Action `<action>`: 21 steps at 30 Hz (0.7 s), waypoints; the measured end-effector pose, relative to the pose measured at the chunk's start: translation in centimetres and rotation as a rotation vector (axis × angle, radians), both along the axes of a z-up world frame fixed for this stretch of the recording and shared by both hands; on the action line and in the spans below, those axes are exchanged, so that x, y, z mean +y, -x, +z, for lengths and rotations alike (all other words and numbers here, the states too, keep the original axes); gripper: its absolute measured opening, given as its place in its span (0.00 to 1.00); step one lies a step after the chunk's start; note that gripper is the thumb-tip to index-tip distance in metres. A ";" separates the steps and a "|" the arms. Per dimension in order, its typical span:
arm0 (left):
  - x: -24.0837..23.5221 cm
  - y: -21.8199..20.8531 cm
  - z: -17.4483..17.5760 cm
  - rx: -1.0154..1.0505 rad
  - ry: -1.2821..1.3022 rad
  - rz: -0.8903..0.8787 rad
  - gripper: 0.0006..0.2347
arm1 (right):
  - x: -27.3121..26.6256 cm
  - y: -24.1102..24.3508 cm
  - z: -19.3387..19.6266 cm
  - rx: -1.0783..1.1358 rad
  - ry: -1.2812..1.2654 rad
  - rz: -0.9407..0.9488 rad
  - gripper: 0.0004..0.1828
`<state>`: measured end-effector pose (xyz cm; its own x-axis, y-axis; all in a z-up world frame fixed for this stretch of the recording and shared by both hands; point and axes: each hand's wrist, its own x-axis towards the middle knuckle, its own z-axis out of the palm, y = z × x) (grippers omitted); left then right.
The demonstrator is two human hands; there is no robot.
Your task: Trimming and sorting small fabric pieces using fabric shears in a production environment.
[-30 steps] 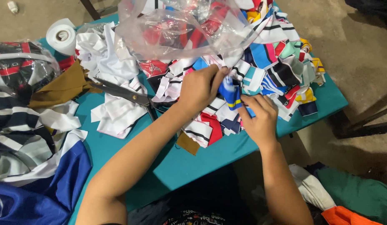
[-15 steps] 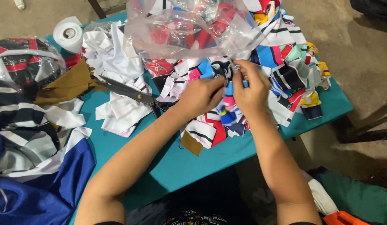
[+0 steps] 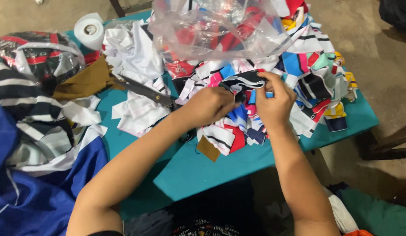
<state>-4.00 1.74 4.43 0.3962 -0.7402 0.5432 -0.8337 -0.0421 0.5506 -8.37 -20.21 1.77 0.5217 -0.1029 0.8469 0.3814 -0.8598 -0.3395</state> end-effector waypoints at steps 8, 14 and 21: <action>2.0 0.8 0.6 0.410 0.104 0.337 0.03 | 1.1 0.8 2.6 -0.091 0.093 0.021 0.08; 1.7 1.0 1.9 0.600 0.131 0.395 0.11 | 3.7 1.1 3.4 -0.095 0.317 0.292 0.28; 3.0 1.5 1.0 0.894 0.500 0.507 0.18 | 1.9 -0.1 0.2 -0.054 0.240 0.228 0.15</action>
<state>-5.54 4.72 5.41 0.9807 -0.1647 0.1051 -0.0842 0.1292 0.9880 -8.24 -18.34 1.94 0.4618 0.2170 0.8600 0.5848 -0.8035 -0.1112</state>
